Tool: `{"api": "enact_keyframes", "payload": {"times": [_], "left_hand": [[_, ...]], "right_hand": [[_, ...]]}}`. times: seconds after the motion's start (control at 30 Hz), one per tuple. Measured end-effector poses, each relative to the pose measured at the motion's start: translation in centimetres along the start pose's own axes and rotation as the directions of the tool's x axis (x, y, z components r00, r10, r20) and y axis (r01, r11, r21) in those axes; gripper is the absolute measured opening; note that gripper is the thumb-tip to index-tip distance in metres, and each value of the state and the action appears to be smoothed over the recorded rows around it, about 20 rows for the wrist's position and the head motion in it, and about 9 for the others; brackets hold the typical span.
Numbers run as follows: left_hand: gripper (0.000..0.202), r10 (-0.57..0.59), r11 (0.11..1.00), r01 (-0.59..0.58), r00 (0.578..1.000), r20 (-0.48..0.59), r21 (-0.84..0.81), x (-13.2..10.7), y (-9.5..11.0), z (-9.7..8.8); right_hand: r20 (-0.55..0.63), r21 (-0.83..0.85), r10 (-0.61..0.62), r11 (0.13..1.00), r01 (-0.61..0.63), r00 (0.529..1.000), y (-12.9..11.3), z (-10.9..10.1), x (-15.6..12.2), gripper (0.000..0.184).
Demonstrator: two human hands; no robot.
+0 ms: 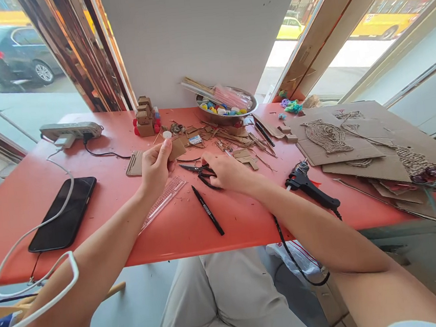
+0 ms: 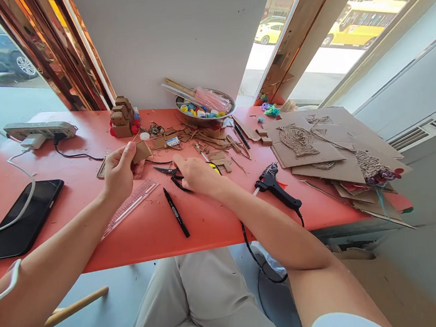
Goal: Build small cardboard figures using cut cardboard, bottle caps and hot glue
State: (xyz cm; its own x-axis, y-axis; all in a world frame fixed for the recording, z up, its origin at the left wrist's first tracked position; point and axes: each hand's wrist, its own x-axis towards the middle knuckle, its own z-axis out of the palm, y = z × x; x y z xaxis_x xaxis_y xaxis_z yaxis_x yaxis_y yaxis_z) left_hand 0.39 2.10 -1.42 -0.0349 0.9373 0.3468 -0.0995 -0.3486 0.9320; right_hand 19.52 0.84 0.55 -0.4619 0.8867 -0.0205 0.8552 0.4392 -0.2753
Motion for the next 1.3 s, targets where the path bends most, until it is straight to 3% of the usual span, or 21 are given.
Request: {"api": "enact_keyframes", "payload": {"times": [0.27, 0.43, 0.63, 0.73, 0.8, 0.83, 0.9, 0.97, 1.03, 1.1, 1.3], "left_hand": [[0.065, -0.139, 0.983, 0.136, 0.990, -0.013, -0.122, 0.9, -0.5, -0.5], [0.058, -0.263, 0.962, 0.263, 0.965, 0.011, -0.075, 0.9, -0.1, -0.3], [0.055, -0.290, 0.957, 0.291, 0.954, 0.077, -0.007, 0.8, -0.1, -0.2], [0.058, -0.261, 0.965, 0.262, 0.957, 0.126, 0.014, 0.7, -0.3, -0.3], [0.063, -0.228, 0.974, 0.226, 0.960, 0.164, 0.032, 0.6, -0.5, -0.4], [0.066, -0.208, 0.978, 0.204, 0.961, 0.181, 0.042, 0.4, -0.5, -0.3], [0.070, -0.175, 0.984, 0.163, 0.958, 0.226, 0.069, 0.1, -0.4, -0.1], [0.072, -0.162, 0.986, 0.141, 0.943, 0.291, 0.093, -0.3, -0.3, 0.1], [0.073, -0.166, 0.984, 0.133, 0.919, 0.359, 0.115, -0.7, -0.2, 0.4], [0.073, -0.172, 0.982, 0.127, 0.901, 0.397, 0.136, -0.9, -0.2, 0.6], [0.068, -0.209, 0.966, 0.131, 0.903, 0.375, 0.223, -0.9, -0.8, 0.2]], "right_hand": [[-0.144, 0.438, 0.042, 0.899, 0.026, 0.989, 3.1, -1.8, 0.6, 0.034], [-0.314, 0.302, 0.063, 0.953, 0.037, 0.947, 5.7, -3.7, 3.4, 0.034], [-0.317, 0.195, 0.178, 0.974, -0.120, 0.932, 7.7, -3.3, 7.1, 0.031], [-0.380, 0.202, 0.156, 0.976, -0.082, 0.912, 7.0, -2.4, 6.9, 0.023], [-0.385, 0.312, 0.143, 0.950, -0.017, 0.912, 5.8, -1.8, 5.9, 0.013], [-0.331, 0.411, 0.135, 0.912, 0.014, 0.934, 5.1, -1.6, 5.2, 0.007], [-0.089, 0.633, 0.062, 0.774, 0.009, 0.994, 3.6, -1.1, 3.7, 0.032], [0.054, 0.748, -0.091, 0.663, 0.020, 0.994, 2.3, -0.6, 2.3, 0.054], [0.034, 0.796, -0.226, 0.595, 0.110, 0.974, 1.4, 0.0, 1.5, 0.064], [-0.026, 0.805, -0.285, 0.562, 0.189, 0.958, 1.0, 0.7, 1.4, 0.067], [-0.133, 0.767, -0.256, 0.586, 0.263, 0.958, 0.8, 2.1, 2.1, 0.063]]}}
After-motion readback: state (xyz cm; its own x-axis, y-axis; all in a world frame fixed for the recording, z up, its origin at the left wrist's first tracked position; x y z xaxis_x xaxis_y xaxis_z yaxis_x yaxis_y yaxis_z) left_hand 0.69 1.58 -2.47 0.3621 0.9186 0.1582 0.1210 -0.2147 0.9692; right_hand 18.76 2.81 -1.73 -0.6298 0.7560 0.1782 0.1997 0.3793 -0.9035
